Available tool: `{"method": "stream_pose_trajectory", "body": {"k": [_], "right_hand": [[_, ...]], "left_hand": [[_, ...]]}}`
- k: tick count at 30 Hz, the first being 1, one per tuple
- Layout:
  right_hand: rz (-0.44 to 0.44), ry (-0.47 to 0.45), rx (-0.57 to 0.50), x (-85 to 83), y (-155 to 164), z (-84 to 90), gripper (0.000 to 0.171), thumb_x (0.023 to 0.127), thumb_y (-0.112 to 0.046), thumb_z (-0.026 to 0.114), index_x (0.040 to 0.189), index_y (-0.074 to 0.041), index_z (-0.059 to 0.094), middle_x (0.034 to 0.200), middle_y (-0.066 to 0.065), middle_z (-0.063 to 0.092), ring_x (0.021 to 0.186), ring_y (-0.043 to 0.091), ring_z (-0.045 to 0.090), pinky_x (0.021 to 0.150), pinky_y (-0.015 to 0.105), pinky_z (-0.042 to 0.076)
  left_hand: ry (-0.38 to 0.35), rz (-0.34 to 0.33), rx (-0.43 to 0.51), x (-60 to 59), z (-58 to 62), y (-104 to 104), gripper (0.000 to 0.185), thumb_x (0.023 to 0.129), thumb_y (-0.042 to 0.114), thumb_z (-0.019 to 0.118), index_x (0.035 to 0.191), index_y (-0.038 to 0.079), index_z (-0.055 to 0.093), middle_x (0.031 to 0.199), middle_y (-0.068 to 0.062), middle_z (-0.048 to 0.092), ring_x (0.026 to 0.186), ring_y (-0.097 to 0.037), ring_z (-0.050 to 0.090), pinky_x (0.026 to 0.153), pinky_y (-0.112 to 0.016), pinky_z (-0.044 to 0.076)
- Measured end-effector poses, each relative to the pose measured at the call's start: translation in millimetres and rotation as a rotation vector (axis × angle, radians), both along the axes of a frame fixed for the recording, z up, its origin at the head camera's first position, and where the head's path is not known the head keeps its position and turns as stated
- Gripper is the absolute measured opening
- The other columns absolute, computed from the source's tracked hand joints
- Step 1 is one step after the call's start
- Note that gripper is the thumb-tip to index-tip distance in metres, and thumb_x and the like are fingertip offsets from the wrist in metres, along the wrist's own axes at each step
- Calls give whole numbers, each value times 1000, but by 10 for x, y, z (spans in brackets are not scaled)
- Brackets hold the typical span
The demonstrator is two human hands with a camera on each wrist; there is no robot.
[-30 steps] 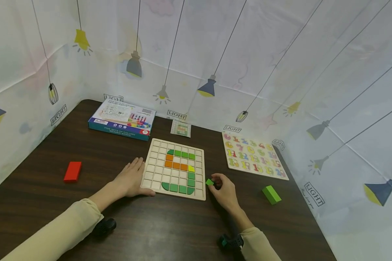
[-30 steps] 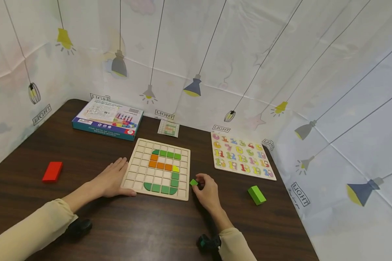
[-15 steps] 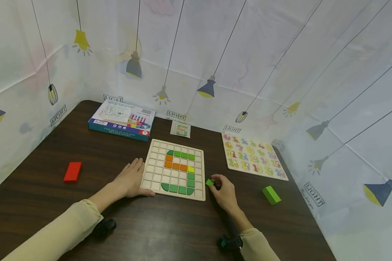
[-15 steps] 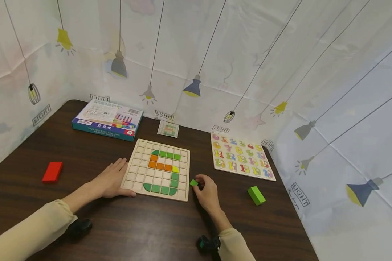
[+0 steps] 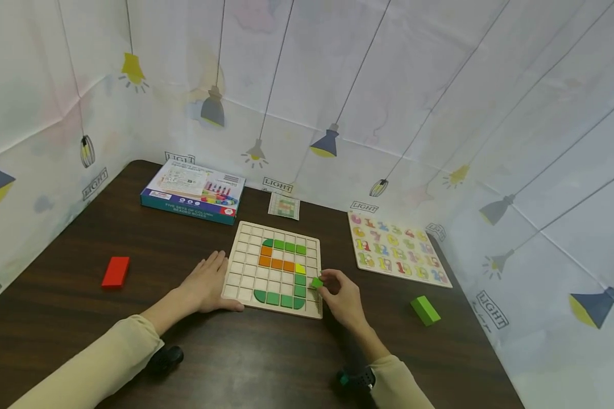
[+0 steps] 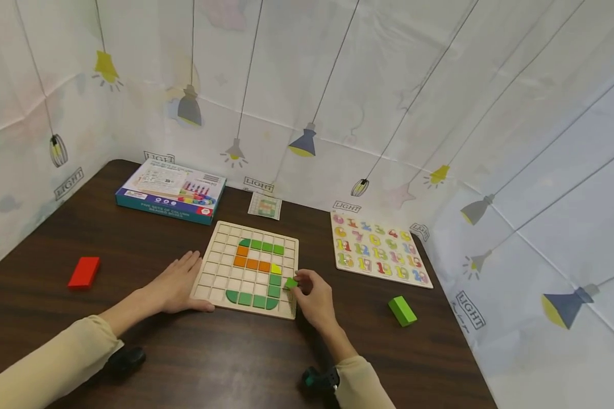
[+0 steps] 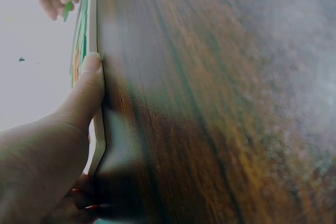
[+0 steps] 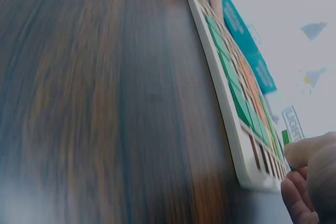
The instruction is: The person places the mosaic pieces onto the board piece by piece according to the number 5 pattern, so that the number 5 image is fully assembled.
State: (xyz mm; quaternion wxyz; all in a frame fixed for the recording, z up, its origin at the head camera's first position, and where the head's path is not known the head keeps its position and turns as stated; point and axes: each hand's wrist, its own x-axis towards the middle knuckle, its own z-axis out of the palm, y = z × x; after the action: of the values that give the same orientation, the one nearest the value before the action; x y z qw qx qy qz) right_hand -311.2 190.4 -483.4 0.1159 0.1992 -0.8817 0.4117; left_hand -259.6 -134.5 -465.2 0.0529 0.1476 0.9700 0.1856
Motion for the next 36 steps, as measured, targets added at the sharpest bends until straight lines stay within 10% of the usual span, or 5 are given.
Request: {"method": "stream_pose_trajectory", "body": {"k": [20, 36], "right_hand": [[264, 54, 58, 53, -737, 30, 32, 82, 1, 69, 112, 4, 61, 98, 10, 66, 88, 21, 64, 75, 29, 54], [314, 29, 72, 14, -1009, 8, 34, 80, 0, 71, 112, 2, 60, 96, 9, 66, 85, 19, 64, 74, 26, 53]], "left_hand": [[-5, -4, -10, -16, -7, -12, 117, 73, 70, 62, 142, -16, 23, 149, -33, 16, 138, -44, 14, 109, -55, 17], [4, -10, -32, -24, -13, -21, 117, 73, 72, 61, 142, -15, 24, 149, -32, 17, 138, -43, 15, 109, -55, 19]]}}
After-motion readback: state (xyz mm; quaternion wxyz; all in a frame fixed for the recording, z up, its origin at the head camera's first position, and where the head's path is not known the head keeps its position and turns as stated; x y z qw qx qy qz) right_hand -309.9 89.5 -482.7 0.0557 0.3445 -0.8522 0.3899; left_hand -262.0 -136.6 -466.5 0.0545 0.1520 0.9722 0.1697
